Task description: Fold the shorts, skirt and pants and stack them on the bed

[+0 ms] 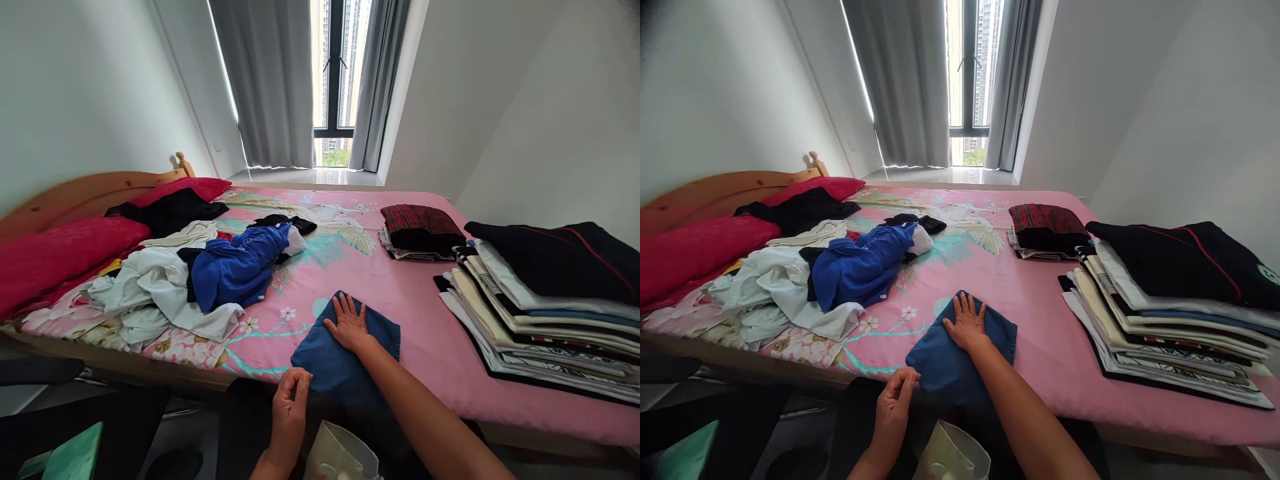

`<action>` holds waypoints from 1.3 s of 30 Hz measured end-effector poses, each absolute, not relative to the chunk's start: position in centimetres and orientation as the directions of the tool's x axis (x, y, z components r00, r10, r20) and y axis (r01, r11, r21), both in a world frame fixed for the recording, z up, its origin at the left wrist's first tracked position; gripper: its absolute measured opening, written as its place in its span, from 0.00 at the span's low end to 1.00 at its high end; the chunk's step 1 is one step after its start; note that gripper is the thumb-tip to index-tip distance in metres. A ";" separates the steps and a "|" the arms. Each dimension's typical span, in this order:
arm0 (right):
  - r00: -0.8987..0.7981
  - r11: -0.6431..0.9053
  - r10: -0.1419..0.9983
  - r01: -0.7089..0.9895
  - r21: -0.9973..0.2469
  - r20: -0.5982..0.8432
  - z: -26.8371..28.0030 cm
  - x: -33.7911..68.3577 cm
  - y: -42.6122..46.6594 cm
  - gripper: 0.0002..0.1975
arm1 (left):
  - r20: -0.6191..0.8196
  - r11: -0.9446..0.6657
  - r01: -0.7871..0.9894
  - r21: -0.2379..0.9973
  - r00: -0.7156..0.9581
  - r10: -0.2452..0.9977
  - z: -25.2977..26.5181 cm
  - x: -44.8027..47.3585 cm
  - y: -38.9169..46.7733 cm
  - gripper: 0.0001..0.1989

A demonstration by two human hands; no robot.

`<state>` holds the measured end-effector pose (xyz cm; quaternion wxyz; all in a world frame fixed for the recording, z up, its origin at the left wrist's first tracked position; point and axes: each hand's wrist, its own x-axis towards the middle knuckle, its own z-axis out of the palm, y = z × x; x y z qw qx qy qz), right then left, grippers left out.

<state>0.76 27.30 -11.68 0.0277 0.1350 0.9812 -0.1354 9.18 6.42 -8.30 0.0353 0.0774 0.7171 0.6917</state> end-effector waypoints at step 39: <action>-0.700 -0.541 0.338 0.402 -0.738 -0.629 -11.3 15.7 30.3 0.28 | -0.271 -0.540 -0.490 0.684 -0.858 0.436 -3.0 12.0 7.4 0.09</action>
